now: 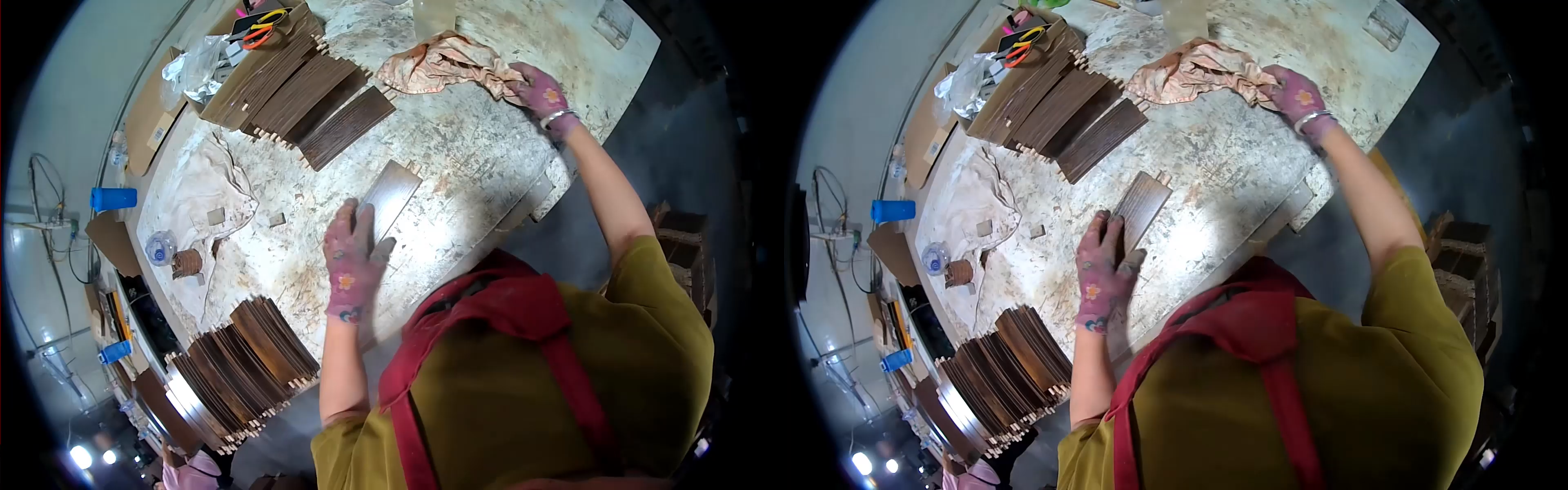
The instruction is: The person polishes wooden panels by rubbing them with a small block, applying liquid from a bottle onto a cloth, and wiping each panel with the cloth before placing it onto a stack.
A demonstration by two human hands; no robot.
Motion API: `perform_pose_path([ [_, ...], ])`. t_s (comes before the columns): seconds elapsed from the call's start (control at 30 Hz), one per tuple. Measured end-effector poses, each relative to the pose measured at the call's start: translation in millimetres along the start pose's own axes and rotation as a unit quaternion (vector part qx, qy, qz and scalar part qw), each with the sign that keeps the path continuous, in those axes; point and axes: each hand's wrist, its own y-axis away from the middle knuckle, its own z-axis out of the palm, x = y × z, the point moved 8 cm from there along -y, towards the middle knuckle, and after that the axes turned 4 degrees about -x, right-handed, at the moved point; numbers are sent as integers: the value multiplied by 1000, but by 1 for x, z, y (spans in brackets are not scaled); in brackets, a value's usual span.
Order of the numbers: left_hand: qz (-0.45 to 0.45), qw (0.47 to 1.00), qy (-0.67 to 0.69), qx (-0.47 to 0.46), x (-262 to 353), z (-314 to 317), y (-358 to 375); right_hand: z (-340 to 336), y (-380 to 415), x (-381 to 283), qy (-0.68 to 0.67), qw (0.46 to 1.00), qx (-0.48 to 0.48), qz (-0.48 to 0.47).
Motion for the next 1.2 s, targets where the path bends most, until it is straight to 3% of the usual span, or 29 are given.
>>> perform_pose_path([
  [0.03,-18,1000,20,5,3,-11,-3,-13,7,-6,-31,999,-12,18],
  [0.07,-24,999,33,23,-8,-14,-6,-30,22,-20,-152,988,-20,15],
  [0.1,-28,998,47,42,-21,-18,-11,-45,31,-33,-161,985,-58,-7],
  [0.17,-21,965,251,75,-10,-30,-36,-75,46,-51,-170,976,-123,-52],
  [0.23,76,959,253,105,49,-32,-74,-80,63,-69,-216,961,-150,-86],
  [0.3,92,906,408,65,99,8,-111,-74,76,-82,-262,939,-221,-36],
  [0.37,41,813,572,-104,146,54,-137,-81,82,-102,-379,874,-275,-130],
  [0.4,30,821,559,-112,139,68,-147,-83,77,-92,-404,856,-283,-156],
  [0.43,20,829,546,-121,135,71,-157,-95,74,-77,-391,870,-263,-148],
  [0.5,67,876,473,-67,153,47,-162,-122,73,-43,-363,896,-222,-125],
  [0.53,129,884,446,-53,156,33,-167,-126,69,-16,-280,935,-210,-50],
  [0.57,-3,914,387,-122,157,23,-165,-131,68,0,-208,952,-176,-141],
  [0.6,-36,906,402,-125,167,3,-158,-133,75,0,-103,957,-189,-196],
  [0.67,43,873,482,-59,181,-23,-167,-135,83,-11,-46,951,-145,-270],
  [0.7,100,845,523,-53,193,-32,-173,-140,83,-12,-166,930,-131,-299],
  [0.73,31,897,414,-152,185,-12,-182,-154,85,-33,-240,916,-146,-286],
  [0.77,267,940,190,-99,224,-11,-190,-150,79,-42,-235,920,-103,-295],
  [0.8,302,904,270,-136,254,-14,-183,-146,74,-50,-227,924,-59,-302],
  [0.83,376,887,251,-90,241,-11,-197,-141,71,-60,-219,926,-15,-307],
  [0.87,314,803,487,-137,269,-20,-186,-126,62,-55,-214,939,-109,-247],
  [0.9,247,861,433,-103,280,-50,-176,-111,62,-55,-235,928,-147,-249],
  [0.93,243,881,397,-87,279,-60,-179,-95,62,-55,-255,916,-185,-250],
  [0.97,234,900,362,-63,262,-69,-182,-91,66,-54,-282,892,-162,-314],
  [1.0,223,917,329,-36,240,-75,-188,-104,76,-49,-322,894,-272,-150],
  [1.03,209,932,296,-13,217,-80,-196,-111,69,-44,-315,899,-255,-165],
  [1.1,195,903,369,-102,168,-67,-224,-119,53,-27,-308,906,-221,-188],
  [1.13,187,883,404,-146,150,-58,-233,-152,71,-35,-441,869,-189,-120],
  [1.2,253,962,93,-42,149,-63,-232,-190,65,-31,-529,837,-67,-123],
])
